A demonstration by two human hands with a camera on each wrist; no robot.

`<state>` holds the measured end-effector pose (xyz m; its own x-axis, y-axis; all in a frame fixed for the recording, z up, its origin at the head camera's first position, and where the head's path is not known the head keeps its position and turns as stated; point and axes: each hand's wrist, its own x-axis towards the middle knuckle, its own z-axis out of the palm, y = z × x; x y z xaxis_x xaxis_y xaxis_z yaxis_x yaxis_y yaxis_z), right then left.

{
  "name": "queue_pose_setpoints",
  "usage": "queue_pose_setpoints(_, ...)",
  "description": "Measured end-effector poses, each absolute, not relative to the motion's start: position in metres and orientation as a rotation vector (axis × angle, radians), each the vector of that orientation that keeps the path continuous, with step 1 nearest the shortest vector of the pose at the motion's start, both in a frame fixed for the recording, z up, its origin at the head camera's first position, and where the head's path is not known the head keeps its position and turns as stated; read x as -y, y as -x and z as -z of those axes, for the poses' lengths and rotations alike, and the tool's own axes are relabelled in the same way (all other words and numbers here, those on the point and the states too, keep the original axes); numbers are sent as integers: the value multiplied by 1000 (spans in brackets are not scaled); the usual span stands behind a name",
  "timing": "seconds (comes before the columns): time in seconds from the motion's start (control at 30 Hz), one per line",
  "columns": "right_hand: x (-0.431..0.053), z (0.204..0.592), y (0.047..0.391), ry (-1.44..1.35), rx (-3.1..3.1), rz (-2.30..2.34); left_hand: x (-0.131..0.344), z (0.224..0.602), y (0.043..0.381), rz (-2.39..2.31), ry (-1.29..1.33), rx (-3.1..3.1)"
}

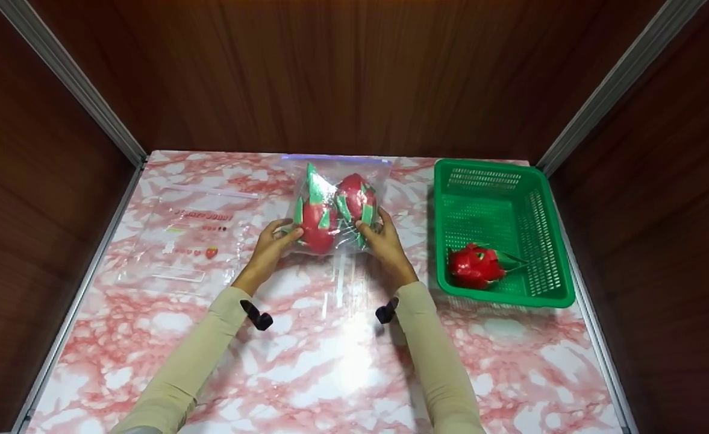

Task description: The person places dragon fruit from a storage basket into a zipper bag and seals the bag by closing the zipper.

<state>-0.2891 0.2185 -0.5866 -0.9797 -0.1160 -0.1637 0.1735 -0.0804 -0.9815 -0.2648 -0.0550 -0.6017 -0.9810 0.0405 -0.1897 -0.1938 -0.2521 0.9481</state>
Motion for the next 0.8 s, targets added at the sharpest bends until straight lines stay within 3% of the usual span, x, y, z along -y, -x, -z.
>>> queue_pose_setpoints(0.8, -214, 568, 342, -81, -1992, 2239, 51, 592, 308, -2357, 337, -1901)
